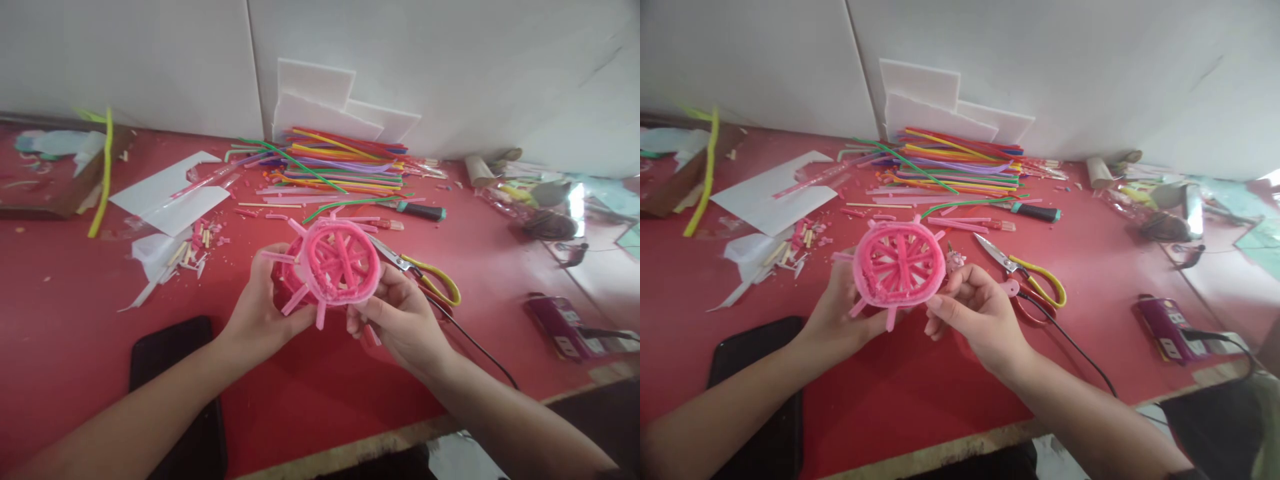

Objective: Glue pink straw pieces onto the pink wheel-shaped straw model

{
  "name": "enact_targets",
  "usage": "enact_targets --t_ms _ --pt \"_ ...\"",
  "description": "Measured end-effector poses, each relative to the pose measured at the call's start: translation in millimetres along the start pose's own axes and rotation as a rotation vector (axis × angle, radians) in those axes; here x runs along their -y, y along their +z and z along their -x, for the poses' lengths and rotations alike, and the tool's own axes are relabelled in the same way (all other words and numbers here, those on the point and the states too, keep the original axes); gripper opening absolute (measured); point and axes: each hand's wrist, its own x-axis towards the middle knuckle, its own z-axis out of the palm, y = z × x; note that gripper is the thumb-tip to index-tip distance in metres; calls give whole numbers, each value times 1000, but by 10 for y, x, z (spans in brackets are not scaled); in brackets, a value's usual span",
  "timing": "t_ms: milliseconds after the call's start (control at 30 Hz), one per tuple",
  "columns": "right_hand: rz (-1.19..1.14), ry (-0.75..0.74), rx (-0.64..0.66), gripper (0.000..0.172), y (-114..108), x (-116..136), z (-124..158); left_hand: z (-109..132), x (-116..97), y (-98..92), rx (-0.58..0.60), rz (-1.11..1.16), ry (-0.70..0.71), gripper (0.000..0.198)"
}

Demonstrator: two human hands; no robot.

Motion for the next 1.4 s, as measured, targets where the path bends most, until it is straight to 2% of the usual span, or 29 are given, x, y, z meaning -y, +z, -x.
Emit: enact_targets --t_ms 800,900,1067,1200,1400 --pt "-48 0 31 25 6 -9 7 15 28 -20 -13 -105 80 63" --pt "-60 10 36 26 14 13 5 3 -38 -8 -14 -12 -30 62" --pt "-90 -11 -7 23 25 46 -6 -50 -200 -25 66 171 -295 48" --pt "66 -124 -90 18 22 14 -5 -84 -282 -45 128 198 -307 43" --pt "498 -328 -95 7 48 22 48 -100 -310 -59 280 251 -213 45"
